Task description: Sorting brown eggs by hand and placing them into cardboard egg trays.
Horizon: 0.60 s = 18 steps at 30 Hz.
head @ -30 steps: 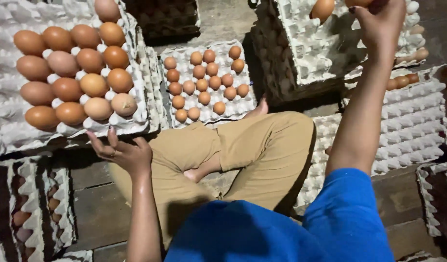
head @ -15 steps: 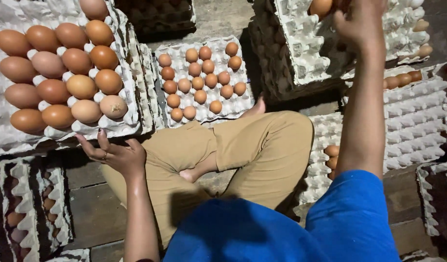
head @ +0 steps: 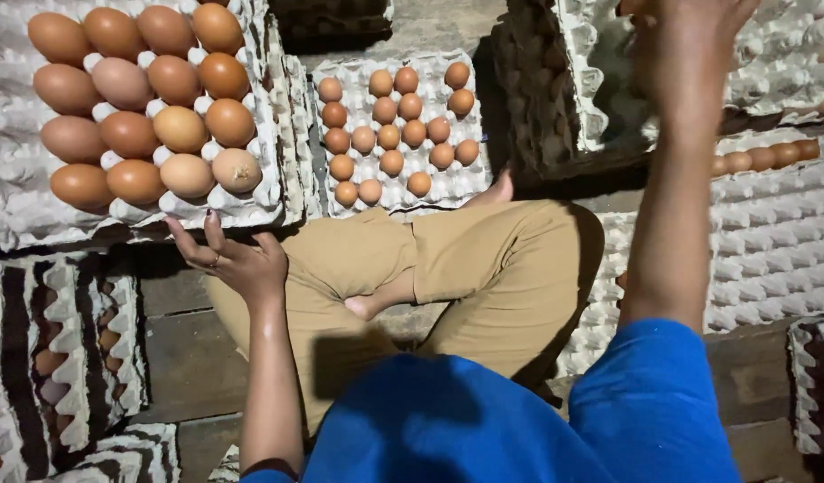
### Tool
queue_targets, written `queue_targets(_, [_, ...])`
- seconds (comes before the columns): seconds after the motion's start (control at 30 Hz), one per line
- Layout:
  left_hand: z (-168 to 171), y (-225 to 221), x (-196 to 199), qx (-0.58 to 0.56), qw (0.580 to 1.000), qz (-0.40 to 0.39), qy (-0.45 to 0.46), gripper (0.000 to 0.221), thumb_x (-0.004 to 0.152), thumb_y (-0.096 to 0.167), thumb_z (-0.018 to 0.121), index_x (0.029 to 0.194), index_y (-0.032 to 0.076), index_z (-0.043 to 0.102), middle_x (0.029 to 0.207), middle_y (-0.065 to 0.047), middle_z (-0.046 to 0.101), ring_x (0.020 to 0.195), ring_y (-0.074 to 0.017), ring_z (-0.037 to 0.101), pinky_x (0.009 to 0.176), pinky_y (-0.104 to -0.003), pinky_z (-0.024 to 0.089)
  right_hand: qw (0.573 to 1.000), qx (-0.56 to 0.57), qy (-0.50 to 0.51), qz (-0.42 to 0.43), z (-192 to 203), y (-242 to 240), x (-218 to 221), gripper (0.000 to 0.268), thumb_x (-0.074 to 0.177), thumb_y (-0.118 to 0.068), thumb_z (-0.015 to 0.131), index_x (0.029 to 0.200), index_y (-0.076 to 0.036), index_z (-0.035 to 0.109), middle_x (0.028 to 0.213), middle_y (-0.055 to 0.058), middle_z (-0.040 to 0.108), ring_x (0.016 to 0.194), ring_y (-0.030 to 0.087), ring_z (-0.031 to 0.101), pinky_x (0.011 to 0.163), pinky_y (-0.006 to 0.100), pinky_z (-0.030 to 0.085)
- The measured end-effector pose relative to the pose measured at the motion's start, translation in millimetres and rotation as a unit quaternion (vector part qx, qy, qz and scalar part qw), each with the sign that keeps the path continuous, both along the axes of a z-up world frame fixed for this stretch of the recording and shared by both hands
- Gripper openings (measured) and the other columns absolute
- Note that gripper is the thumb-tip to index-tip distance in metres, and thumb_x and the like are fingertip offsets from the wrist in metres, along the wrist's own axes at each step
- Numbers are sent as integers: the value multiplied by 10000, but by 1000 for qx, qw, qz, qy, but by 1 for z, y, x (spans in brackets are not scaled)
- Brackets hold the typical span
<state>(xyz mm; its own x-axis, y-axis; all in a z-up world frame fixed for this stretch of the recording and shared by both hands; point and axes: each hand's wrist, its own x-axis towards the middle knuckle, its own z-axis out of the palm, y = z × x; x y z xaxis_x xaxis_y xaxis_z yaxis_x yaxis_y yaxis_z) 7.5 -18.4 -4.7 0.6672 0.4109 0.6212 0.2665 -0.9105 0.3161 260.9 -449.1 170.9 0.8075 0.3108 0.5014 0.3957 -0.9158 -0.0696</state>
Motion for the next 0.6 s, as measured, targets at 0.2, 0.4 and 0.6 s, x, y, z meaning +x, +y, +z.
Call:
queue_targets(0.2, [-5, 5, 6, 44, 999, 12, -18, 628, 762, 12, 625, 1334, 96, 380, 1500, -268, 194, 1341, -484, 325, 1081, -608, 361, 983, -86, -88, 139, -83, 108, -69, 230, 684, 32, 660, 895, -60, 659, 813, 115, 626, 712, 287, 593, 686, 425, 446])
queue_targets(0.4, [-15, 12, 10, 88, 994, 19, -60, 574, 795, 140, 650, 1327, 82, 443, 1453, -310, 292, 1276, -498, 378, 1009, -593, 347, 916, -205, 318, 134, -293, 146, -65, 481, 707, -309, 709, 1162, -155, 687, 932, 130, 717, 898, 342, 669, 750, 511, 479])
queue_targets(0.6, [-12, 10, 11, 105, 992, 28, -63, 532, 809, 156, 625, 1306, 83, 451, 1443, -312, 312, 1267, -490, 400, 998, -570, 349, 907, -175, 359, 133, -286, 146, -62, 474, 704, -416, 704, 1146, -247, 667, 897, 104, 718, 866, 336, 708, 683, 514, 545])
